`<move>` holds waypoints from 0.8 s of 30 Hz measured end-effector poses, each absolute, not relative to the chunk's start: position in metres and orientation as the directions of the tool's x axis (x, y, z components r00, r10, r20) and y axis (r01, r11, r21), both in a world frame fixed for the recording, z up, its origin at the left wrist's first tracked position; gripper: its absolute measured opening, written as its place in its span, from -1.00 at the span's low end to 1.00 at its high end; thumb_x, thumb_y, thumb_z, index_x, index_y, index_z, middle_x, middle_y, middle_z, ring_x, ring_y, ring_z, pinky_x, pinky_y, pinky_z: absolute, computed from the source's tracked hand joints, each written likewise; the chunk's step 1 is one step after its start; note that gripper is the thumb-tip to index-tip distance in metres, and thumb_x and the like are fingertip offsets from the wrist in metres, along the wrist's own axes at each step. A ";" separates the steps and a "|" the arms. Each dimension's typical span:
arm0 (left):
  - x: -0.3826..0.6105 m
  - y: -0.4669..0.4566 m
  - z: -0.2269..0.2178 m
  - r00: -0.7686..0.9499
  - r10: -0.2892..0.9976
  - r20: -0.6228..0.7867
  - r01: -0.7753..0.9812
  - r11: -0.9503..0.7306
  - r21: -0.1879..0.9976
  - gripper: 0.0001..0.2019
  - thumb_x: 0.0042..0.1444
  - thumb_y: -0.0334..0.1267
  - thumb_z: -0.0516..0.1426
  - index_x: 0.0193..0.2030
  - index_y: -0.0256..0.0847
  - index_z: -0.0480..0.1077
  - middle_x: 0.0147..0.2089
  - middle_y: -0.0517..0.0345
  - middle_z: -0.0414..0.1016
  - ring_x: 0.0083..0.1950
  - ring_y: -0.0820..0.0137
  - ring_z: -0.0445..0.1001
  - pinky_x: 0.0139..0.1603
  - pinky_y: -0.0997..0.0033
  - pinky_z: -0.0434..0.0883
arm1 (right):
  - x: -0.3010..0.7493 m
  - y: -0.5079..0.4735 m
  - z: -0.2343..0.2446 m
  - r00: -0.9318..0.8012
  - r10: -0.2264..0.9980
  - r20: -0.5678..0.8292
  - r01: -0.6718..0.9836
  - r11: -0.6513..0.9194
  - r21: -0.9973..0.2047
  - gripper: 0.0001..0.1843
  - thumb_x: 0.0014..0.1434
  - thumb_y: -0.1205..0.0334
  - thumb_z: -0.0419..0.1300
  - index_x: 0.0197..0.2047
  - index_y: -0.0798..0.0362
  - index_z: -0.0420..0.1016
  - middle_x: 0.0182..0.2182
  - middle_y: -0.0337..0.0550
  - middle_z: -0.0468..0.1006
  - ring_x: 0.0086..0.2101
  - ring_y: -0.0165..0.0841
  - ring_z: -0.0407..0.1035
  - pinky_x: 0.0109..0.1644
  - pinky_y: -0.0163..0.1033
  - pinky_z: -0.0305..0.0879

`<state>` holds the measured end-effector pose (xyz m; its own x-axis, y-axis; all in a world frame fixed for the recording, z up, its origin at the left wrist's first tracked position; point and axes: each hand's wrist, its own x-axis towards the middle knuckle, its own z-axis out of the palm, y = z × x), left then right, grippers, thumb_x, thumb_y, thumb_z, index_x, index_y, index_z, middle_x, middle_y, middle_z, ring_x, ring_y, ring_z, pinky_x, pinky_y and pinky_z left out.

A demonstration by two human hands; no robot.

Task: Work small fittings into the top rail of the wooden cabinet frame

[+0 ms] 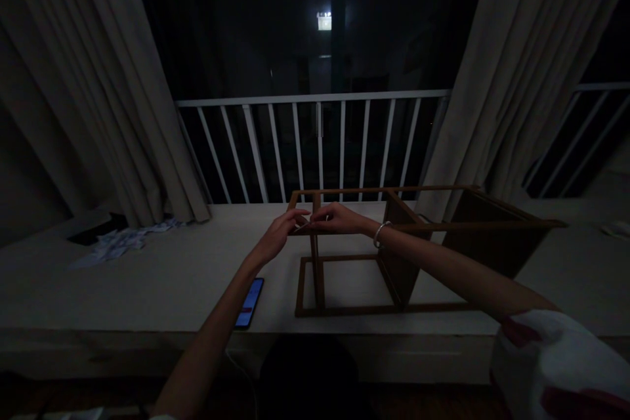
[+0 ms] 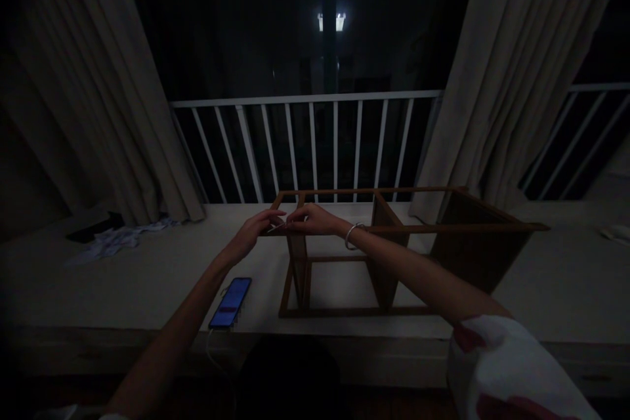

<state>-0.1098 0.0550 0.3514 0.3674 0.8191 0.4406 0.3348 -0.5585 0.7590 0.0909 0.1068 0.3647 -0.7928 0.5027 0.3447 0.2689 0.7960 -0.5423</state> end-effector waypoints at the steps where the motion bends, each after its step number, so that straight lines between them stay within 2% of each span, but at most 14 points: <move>1: -0.111 0.057 0.350 0.358 0.816 0.454 0.331 -0.566 0.755 -0.64 0.08 -0.37 -0.18 -0.04 -0.24 0.29 -0.21 0.09 0.40 -0.16 0.43 0.36 -0.15 0.42 0.31 | 0.091 0.107 0.364 -0.791 0.503 0.348 0.264 0.794 -0.547 -0.59 0.05 0.05 0.05 -0.22 0.22 0.48 -0.40 -0.17 0.47 -0.39 -0.45 0.27 -0.34 -0.41 0.15; 5: -0.116 0.065 0.352 0.438 0.766 0.470 0.343 -0.626 0.701 -0.72 0.04 -0.41 -0.11 -0.18 -0.27 0.36 -0.19 0.08 0.40 -0.15 0.44 0.36 -0.12 0.42 0.30 | 0.092 0.109 0.363 -0.794 0.503 0.340 0.253 0.783 -0.568 -0.57 0.04 0.02 0.05 -0.23 0.22 0.48 -0.42 -0.19 0.46 -0.40 -0.46 0.27 -0.35 -0.41 0.14; 8: -0.119 0.070 0.358 0.554 0.721 0.416 0.346 -0.654 0.673 -0.76 0.06 -0.34 -0.04 -0.18 -0.27 0.37 -0.17 0.05 0.42 -0.12 0.42 0.35 -0.08 0.39 0.29 | 0.092 0.109 0.362 -0.791 0.520 0.322 0.259 0.762 -0.594 -0.54 0.03 0.00 0.05 -0.21 0.22 0.48 -0.42 -0.20 0.46 -0.42 -0.46 0.26 -0.37 -0.42 0.13; 11: -0.118 0.074 0.364 0.597 0.697 0.397 0.369 -0.678 0.636 -0.77 0.06 -0.28 0.01 -0.18 -0.28 0.38 -0.19 0.04 0.41 -0.17 0.43 0.37 -0.16 0.43 0.32 | 0.093 0.108 0.363 -0.787 0.527 0.320 0.254 0.751 -0.610 -0.52 0.02 0.00 0.06 -0.18 0.23 0.47 -0.42 -0.19 0.46 -0.43 -0.48 0.24 -0.40 -0.43 0.11; 15: -0.113 0.076 0.362 0.561 0.700 0.441 0.427 -0.702 0.571 -0.79 0.02 -0.28 0.05 -0.21 -0.26 0.39 -0.22 0.07 0.37 -0.29 0.50 0.37 -0.31 0.51 0.33 | 0.093 0.108 0.363 -0.793 0.521 0.315 0.249 0.750 -0.613 -0.51 0.02 -0.01 0.05 -0.19 0.25 0.47 -0.47 -0.21 0.43 -0.47 -0.51 0.21 -0.43 -0.44 0.08; 24: -0.106 0.079 0.347 0.458 0.697 0.552 0.448 -0.717 0.534 -0.81 -0.03 -0.17 0.12 -0.35 -0.25 0.43 -0.32 0.11 0.36 -0.29 0.47 0.34 -0.36 0.53 0.28 | 0.090 0.108 0.361 -0.805 0.510 0.304 0.241 0.748 -0.618 -0.49 0.00 -0.04 0.06 -0.22 0.27 0.48 -0.53 -0.24 0.36 -0.51 -0.54 0.14 -0.47 -0.44 0.04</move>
<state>-0.1062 0.0787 0.3470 0.4583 0.6968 0.5517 0.4480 -0.7172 0.5338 0.0903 0.1085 0.3609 -0.8048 0.5100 0.3037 0.2411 0.7483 -0.6180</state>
